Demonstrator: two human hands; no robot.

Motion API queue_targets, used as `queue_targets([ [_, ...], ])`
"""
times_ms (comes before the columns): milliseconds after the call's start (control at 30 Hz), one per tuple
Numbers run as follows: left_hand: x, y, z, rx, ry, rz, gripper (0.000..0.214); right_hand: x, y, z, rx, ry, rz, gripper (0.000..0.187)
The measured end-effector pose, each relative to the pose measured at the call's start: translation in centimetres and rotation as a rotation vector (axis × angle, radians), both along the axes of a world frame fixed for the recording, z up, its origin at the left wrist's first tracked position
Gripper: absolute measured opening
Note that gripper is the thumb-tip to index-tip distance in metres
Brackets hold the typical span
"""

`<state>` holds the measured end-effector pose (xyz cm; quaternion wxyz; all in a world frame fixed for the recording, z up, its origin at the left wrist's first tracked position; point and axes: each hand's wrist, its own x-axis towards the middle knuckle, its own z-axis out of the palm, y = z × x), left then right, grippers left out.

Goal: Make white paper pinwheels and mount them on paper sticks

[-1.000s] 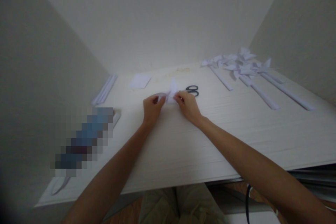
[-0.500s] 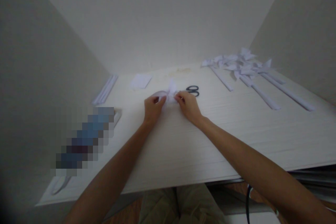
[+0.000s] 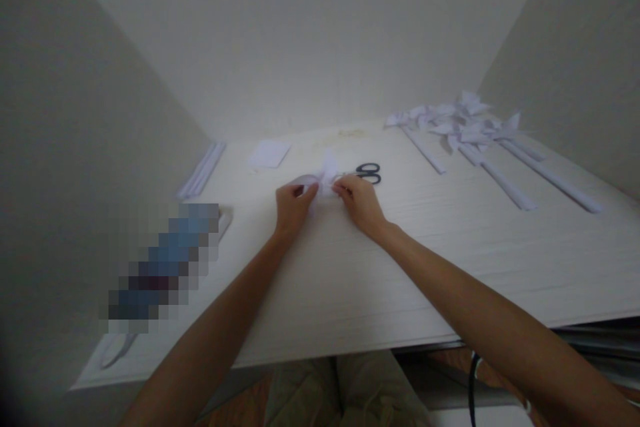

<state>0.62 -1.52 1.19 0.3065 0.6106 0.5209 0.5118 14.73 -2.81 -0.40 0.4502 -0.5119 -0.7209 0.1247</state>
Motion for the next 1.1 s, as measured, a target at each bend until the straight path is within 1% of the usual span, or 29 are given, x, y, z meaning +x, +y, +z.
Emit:
queue_targets([
  [200, -0.07, 0.19, -0.24, -0.009, 0.013, -0.014, 0.03, -0.02, 0.09, -0.19, 0.002, -0.013, 0.005, 0.02],
  [333, -0.11, 0.22, -0.47, 0.023, 0.07, -0.011, 0.034, -0.06, 0.07, -0.17, -0.012, -0.013, -0.005, 0.019],
  [433, -0.08, 0.13, -0.46, 0.04, 0.094, -0.009, 0.034, -0.09, 0.02, -0.15, -0.002, -0.056, -0.009, 0.019],
  [633, -0.12, 0.09, -0.53, 0.06, 0.061, -0.033, 0.027, -0.09, 0.04, -0.27, -0.003, -0.115, -0.025, 0.019],
  [867, -0.27, 0.27, -0.92, 0.09, 0.095, -0.047, 0.021, -0.02, 0.08, -0.31, -0.018, -0.134, -0.031, 0.019],
  [1100, -0.1, 0.22, -0.55, 0.029, 0.03, -0.039, 0.014, -0.06, 0.05, -0.39, -0.021, -0.158, -0.031, 0.019],
])
